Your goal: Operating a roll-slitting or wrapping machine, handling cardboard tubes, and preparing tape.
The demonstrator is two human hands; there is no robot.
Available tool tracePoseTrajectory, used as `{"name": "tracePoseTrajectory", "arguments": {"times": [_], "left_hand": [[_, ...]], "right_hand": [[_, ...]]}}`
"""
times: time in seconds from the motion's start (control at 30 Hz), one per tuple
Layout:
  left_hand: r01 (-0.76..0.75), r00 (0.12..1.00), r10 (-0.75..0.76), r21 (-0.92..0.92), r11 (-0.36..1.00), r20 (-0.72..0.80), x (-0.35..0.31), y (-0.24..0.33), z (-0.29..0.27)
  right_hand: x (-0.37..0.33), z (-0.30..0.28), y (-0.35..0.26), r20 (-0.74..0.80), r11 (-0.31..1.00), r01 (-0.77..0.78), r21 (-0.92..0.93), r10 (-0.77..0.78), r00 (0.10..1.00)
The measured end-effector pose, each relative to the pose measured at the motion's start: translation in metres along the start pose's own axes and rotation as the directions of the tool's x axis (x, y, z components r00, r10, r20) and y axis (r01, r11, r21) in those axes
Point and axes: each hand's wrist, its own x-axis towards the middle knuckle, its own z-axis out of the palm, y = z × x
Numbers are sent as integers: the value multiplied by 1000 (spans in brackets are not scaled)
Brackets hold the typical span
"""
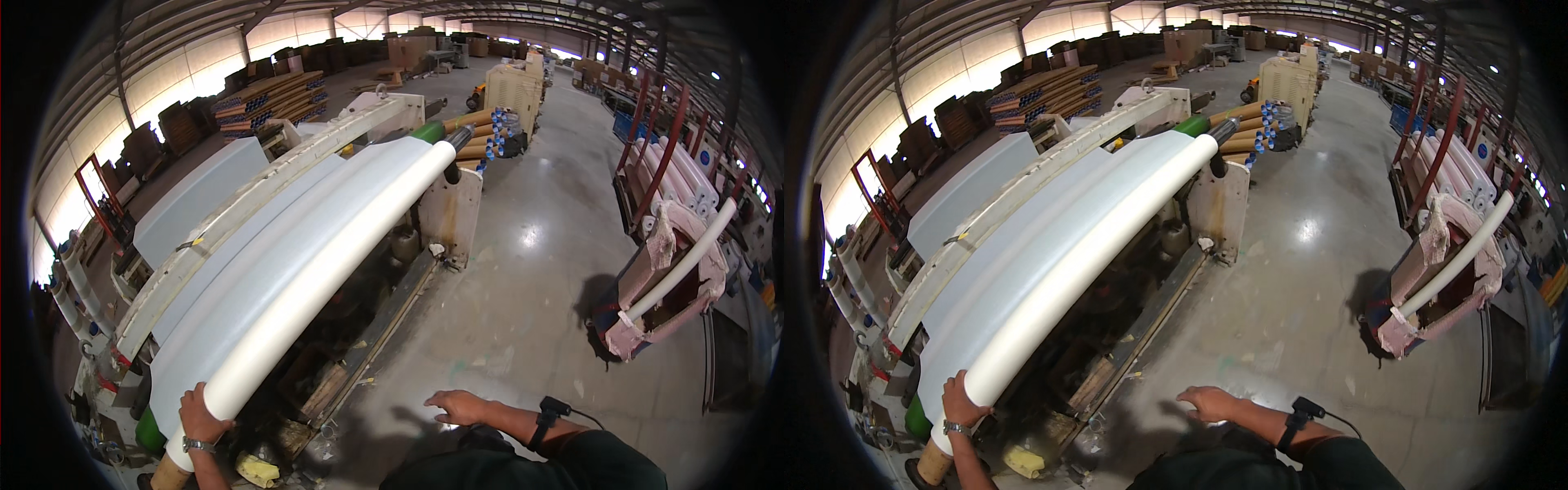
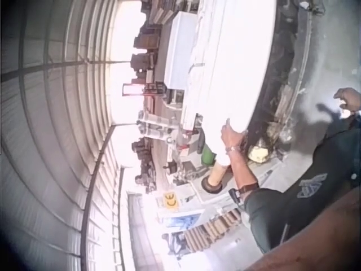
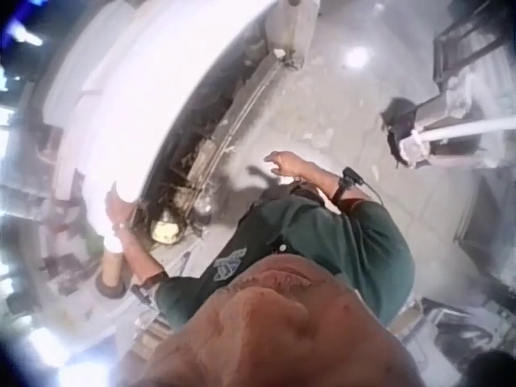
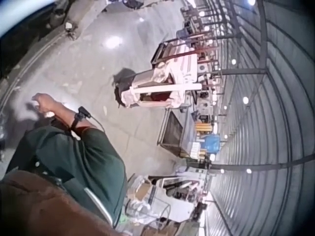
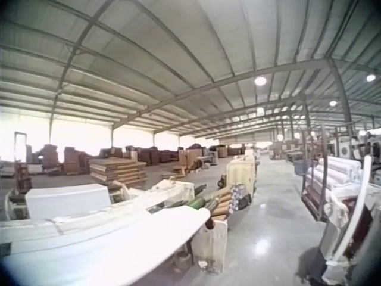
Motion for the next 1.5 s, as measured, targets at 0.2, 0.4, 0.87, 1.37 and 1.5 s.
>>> {"name": "tracePoseTrajectory", "arguments": {"times": [0.2,0.4,0.87,1.37,1.5], "left_hand": [[107,991,-109,34,994,73,15,-5,16],[190,971,-190,10,982,144,21,-7,15],[128,985,-133,59,990,105,20,2,16],[440,562,-153,137,887,-813,1,42,96],[409,509,-128,108,906,-851,-2,34,105]], "right_hand": [[76,-98,47,-80,984,158,-82,-165,983],[190,-220,11,-398,841,402,-363,-529,749],[334,-257,-41,159,661,406,-631,-403,901],[321,-171,-7,-501,709,259,-656,-666,553],[328,-156,0,-645,738,154,-657,-656,392]]}}
